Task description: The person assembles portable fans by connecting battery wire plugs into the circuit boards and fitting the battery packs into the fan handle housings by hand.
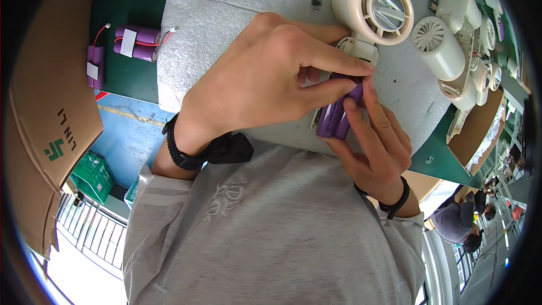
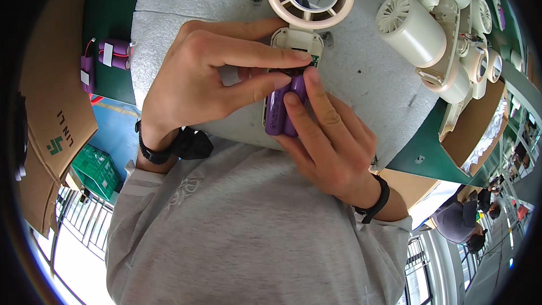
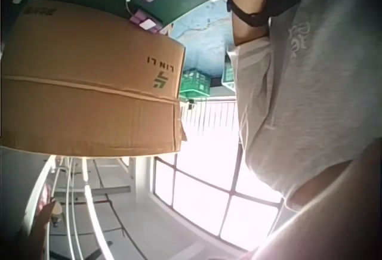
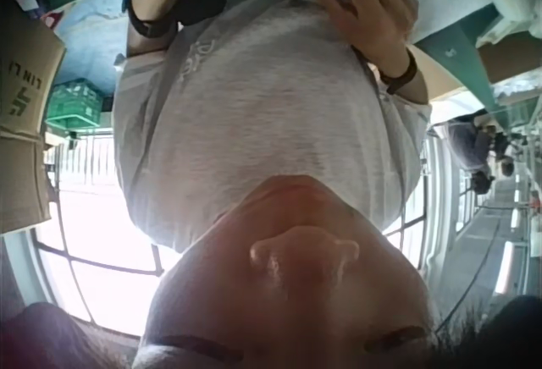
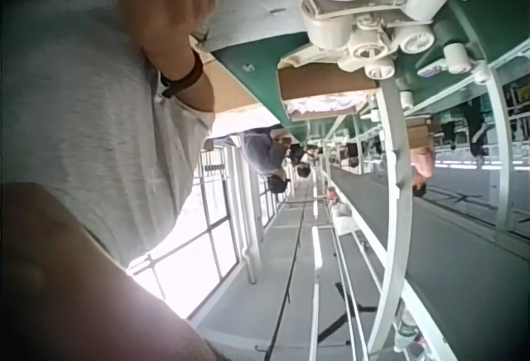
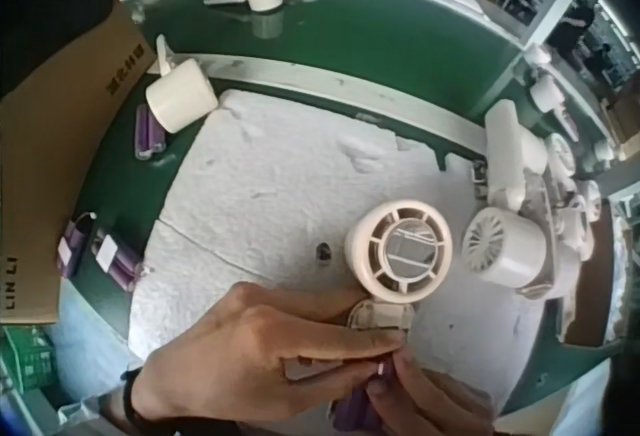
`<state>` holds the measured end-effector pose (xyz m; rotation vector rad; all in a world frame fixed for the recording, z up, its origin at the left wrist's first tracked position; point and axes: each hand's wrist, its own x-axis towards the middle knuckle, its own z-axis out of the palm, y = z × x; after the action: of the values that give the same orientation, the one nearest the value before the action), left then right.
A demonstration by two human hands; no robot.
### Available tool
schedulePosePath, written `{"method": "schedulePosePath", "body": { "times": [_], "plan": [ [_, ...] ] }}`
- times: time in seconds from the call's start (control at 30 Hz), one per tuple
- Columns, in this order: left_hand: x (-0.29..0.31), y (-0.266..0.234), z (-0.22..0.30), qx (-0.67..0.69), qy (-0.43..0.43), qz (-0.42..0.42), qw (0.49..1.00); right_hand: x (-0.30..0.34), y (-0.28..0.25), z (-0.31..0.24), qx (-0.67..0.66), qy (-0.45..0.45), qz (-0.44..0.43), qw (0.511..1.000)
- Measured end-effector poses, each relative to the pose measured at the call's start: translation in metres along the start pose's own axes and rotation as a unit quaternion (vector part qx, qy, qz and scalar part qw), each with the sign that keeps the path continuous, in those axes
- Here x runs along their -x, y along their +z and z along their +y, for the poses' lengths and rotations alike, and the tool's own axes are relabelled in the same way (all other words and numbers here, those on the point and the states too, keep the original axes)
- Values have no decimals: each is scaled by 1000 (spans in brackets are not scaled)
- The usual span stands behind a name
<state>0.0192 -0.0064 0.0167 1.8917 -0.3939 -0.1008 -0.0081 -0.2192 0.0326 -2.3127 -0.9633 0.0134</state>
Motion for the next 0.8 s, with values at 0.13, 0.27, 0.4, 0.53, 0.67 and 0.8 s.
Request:
{"method": "schedulePosePath", "body": {
  "times": [0.13, 0.27, 0.4, 0.53, 0.67, 0.8],
  "plan": [
    [-1, -3, 3, 14, -17, -20, 1000, 5, 8, -1, -33, 22, 49, 998],
    [-1, -5, 1, -6, -3, -28, 1000, 0, 5, -3, -69, 68, 36, 995],
    [1, -1, -3, -4, 5, -9, 1000, -8, 3, -4, -115, 148, -8, 982],
    [0, -2, 2, 15, -40, -21, 999, -18, 2, -6, -123, 176, -27, 976],
    [-2, 0, -1, -8, -30, -7, 999, -23, 4, -5, -109, 192, -36, 975],
    [-6, -4, 5, -43, -27, 0, 999, -32, 1, -2, -120, 196, -38, 972]
  ]
}}
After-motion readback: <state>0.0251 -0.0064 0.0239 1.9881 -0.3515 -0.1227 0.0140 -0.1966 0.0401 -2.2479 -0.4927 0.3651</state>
